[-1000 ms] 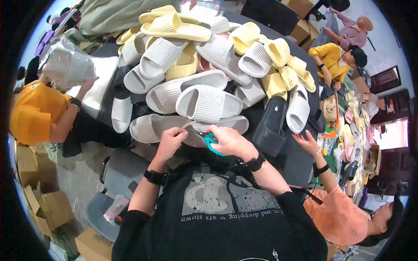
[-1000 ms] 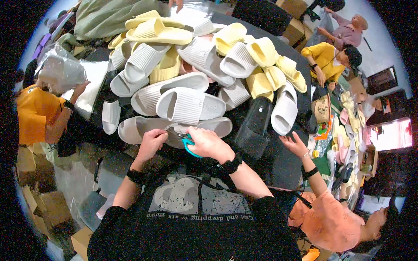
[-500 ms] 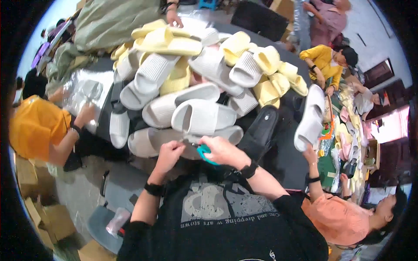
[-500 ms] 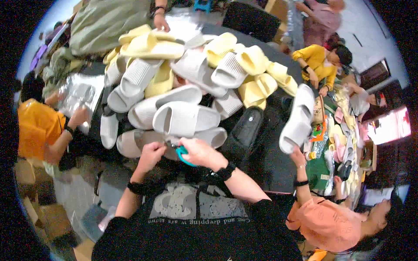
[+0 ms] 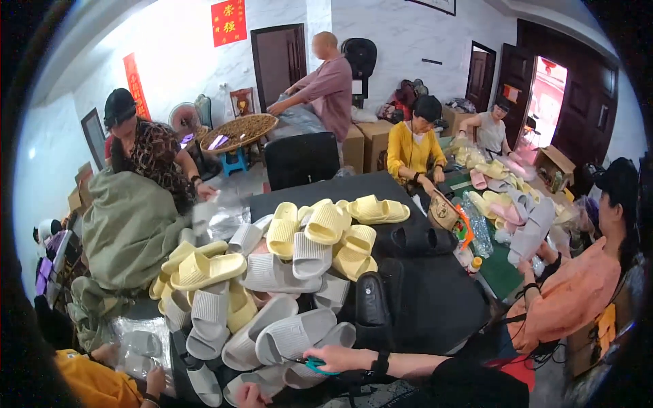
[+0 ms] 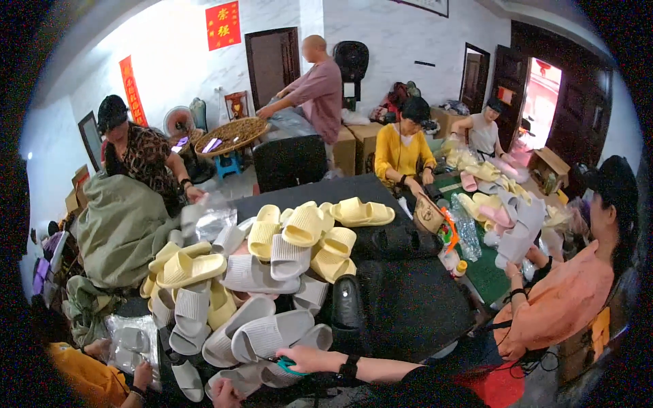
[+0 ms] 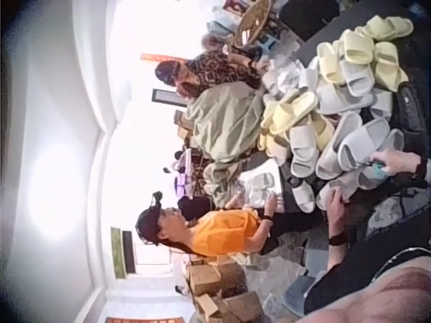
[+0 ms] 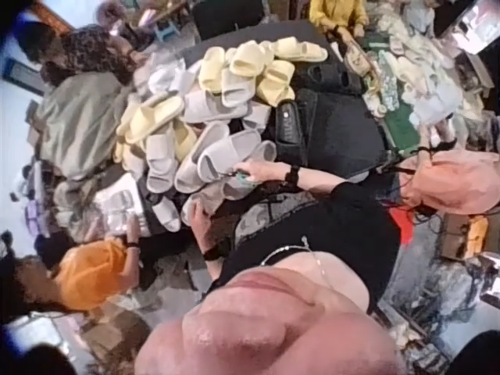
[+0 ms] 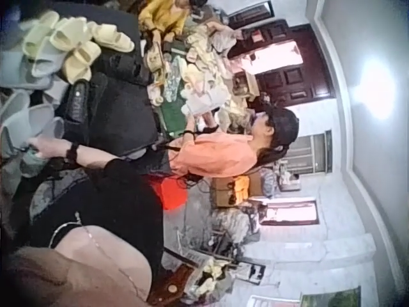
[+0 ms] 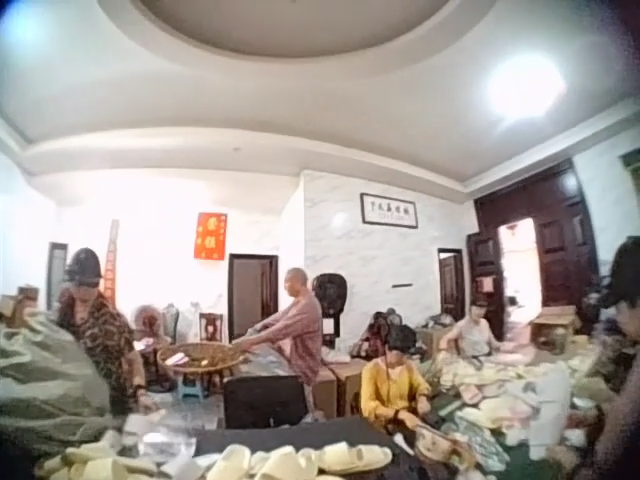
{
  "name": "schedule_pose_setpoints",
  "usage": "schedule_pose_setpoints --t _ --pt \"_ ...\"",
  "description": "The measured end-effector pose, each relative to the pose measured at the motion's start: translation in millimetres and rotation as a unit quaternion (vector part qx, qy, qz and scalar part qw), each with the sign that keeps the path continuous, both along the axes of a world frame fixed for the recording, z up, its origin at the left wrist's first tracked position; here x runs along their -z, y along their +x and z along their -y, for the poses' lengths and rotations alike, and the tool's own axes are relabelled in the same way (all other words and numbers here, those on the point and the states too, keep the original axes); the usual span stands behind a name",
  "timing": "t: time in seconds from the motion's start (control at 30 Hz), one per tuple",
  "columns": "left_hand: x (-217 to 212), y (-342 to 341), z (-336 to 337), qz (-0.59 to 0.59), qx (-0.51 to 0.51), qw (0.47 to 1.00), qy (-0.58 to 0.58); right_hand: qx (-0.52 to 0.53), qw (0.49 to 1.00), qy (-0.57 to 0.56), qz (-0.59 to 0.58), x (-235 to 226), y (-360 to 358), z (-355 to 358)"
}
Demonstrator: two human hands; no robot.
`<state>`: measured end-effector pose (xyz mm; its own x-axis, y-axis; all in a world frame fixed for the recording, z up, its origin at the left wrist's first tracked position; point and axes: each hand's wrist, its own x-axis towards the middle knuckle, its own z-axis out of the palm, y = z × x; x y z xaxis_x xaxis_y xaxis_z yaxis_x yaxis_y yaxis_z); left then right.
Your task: The recorder is inspecting and trimming excess material from a large pile of finished sandals and slides at a manufacturing table.
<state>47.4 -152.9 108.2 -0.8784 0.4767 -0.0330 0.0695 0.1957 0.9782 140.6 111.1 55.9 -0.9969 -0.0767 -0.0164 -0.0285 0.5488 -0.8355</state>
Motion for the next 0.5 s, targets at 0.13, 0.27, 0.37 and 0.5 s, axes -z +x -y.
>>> schedule_pose_setpoints --t 0.13,0.27,0.37,0.5 --pt "4 -10 35 -0.106 -0.025 0.992 -0.065 0.012 0.999 -0.035 -0.024 -6 6 -3" --pt "37 -22 65 -0.058 -0.003 0.967 -0.246 0.036 0.999 -0.022 -0.020 -6 13 -6" --pt "61 -25 71 -0.118 0.050 0.908 -0.398 0.064 0.997 -0.033 -0.036 -1 15 -8" --pt "78 -27 45 -0.094 0.040 0.954 -0.282 0.086 0.994 -0.011 -0.068 4 18 -11"
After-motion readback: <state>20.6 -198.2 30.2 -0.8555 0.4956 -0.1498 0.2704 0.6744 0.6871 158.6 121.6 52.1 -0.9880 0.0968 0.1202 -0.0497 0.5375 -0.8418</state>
